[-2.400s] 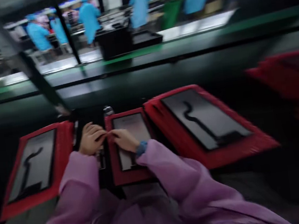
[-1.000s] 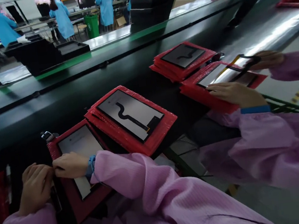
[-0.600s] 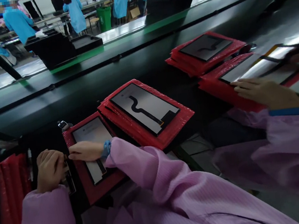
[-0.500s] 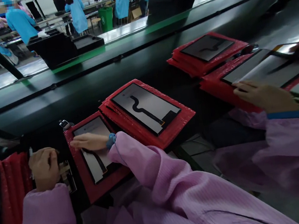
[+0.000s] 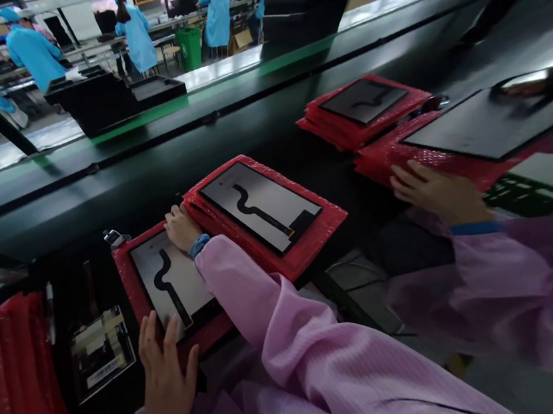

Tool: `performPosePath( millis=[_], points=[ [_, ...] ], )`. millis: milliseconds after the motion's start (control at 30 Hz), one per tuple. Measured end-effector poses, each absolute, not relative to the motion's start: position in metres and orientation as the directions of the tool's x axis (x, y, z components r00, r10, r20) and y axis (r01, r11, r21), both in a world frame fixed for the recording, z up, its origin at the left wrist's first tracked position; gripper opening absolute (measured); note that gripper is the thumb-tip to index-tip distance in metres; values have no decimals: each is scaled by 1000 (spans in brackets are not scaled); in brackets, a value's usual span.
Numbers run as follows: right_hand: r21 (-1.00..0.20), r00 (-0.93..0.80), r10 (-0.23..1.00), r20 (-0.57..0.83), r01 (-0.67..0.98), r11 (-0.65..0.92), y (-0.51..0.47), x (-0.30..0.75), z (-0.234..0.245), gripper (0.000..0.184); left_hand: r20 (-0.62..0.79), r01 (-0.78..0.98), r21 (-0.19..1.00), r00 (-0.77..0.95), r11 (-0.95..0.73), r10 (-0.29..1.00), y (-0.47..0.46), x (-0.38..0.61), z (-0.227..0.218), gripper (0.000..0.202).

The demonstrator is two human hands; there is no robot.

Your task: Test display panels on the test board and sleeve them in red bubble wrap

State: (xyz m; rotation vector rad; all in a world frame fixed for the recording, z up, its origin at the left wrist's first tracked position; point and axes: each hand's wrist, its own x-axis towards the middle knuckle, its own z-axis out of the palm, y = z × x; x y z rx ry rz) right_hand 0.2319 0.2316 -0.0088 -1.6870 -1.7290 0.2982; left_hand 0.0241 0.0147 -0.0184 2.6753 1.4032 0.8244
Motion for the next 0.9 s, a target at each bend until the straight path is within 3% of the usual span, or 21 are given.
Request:
performPosePath(
  millis=[100, 200, 300, 433, 533, 600, 667, 767, 900],
  points=[
    [-653, 132, 930, 342, 745, 134, 240, 232, -12, 44, 423, 782, 239, 450, -576, 786, 11, 30, -31, 61],
    [-723, 154, 916, 370, 667, 180, 242, 238, -9, 35, 435, 796, 311, 366, -519, 823, 12, 26, -30, 66],
    [-782, 145, 901, 409, 564, 265, 237, 249, 2, 24, 401, 796, 417, 271, -438, 875, 13, 24, -26, 73],
    [-836, 142, 870, 472, 386, 390, 222, 267, 17, 23, 394, 748, 540, 180, -386, 901, 15, 23, -24, 86],
    [-870, 205, 846, 492, 145, 470, 214, 274, 22, 28, 374, 590, 746, 12, -309, 927, 17, 20, -18, 93],
    [-887, 252, 856, 451, 17, 462, 212, 272, 21, 29, 260, 388, 901, -119, -196, 958, 18, 18, -11, 98],
    [-904, 286, 879, 383, -79, 419, 211, 266, 19, 26, 93, 233, 971, -152, -56, 984, 19, 18, -1, 91],
    [-934, 301, 925, 232, -195, 298, 210, 254, 14, 19, -121, 162, 977, -96, 136, 988, 17, 24, 13, 66],
    [-945, 256, 961, 107, -273, 178, 207, 245, 10, 17, -228, -5, 973, -190, 231, 955, 11, 33, 27, 66]
  ],
)
